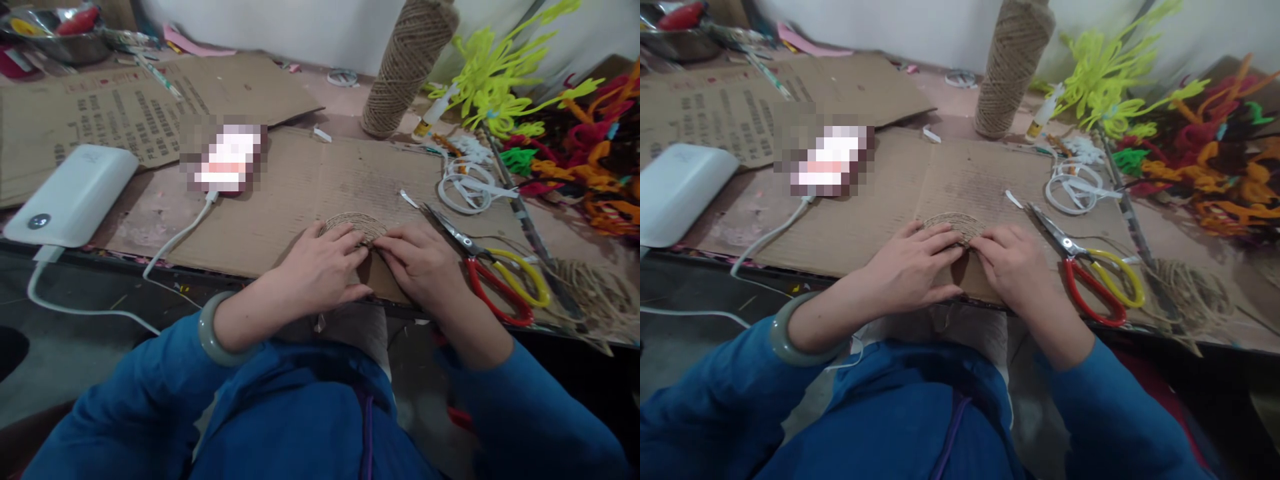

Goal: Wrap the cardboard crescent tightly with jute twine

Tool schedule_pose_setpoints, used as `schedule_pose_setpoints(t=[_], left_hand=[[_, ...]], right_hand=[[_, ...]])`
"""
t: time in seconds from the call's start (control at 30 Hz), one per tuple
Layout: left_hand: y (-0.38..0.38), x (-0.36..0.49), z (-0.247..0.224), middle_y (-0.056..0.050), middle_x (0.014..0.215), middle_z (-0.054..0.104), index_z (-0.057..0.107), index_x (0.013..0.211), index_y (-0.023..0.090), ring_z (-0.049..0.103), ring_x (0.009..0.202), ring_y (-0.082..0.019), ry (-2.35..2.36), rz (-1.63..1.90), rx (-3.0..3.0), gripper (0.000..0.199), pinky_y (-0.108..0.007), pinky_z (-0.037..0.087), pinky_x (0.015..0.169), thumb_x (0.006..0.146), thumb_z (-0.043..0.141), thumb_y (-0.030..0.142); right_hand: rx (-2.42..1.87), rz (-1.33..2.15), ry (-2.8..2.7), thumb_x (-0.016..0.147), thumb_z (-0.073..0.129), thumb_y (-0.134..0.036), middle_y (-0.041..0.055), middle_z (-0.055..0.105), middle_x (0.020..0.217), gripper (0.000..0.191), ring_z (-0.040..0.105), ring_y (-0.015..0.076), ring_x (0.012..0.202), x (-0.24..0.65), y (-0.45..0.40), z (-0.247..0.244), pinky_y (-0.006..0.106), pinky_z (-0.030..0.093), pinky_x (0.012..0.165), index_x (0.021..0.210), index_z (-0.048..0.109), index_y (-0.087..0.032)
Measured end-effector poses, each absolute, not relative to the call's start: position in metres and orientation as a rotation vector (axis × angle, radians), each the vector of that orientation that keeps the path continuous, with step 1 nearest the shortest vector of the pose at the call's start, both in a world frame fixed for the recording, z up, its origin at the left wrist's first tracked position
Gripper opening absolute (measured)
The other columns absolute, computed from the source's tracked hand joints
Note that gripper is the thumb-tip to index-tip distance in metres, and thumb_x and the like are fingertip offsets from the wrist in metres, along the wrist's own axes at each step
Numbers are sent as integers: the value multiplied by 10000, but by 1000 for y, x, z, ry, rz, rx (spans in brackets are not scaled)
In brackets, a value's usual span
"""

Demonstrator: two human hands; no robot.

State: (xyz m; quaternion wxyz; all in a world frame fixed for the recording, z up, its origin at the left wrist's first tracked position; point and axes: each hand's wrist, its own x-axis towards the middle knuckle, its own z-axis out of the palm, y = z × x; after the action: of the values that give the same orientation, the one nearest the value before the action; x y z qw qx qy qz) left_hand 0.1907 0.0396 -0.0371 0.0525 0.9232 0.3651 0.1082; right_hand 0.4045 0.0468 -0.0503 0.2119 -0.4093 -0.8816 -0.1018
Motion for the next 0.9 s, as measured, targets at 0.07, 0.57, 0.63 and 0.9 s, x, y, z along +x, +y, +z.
schedule_pose_setpoints(t=[0.07, 0.57, 0.63, 0.9], left_hand=[[40, 191, -37, -149, 1394, 579, 603, 1279, 117, 471, 1339, -331, 1111, 321, 2808, 556, -540, 365, 1081, 908, 543, 527], [39, 191, -37, -136, 1410, 571, 594, 1302, 133, 476, 1336, -332, 1125, 291, 2816, 562, -538, 374, 1073, 914, 528, 535], [39, 191, -37, -136, 1406, 574, 599, 1296, 133, 477, 1335, -330, 1131, 287, 2816, 565, -529, 373, 1074, 912, 530, 541], [40, 192, -35, -135, 1407, 573, 594, 1299, 132, 478, 1335, -334, 1127, 264, 2817, 564, -536, 376, 1069, 911, 529, 536]], right_hand=[[-1109, -392, -2470, 934, 508, -187, 80, 720, 924, 224, 629, 217, 861, 404, 45, -49, 361, 480, 805, 955, 731, -180], [-1052, -364, -2550, 955, 481, -209, 101, 730, 1028, 270, 658, 242, 933, 413, 41, -47, 420, 430, 928, 1033, 734, -160], [-1051, -368, -2564, 948, 486, -203, 100, 730, 1018, 268, 659, 247, 928, 412, 41, -46, 426, 429, 928, 1036, 735, -160], [-1079, -327, -2560, 942, 491, -212, 99, 720, 1015, 264, 645, 249, 908, 410, 44, -47, 415, 444, 903, 1026, 737, -166]])
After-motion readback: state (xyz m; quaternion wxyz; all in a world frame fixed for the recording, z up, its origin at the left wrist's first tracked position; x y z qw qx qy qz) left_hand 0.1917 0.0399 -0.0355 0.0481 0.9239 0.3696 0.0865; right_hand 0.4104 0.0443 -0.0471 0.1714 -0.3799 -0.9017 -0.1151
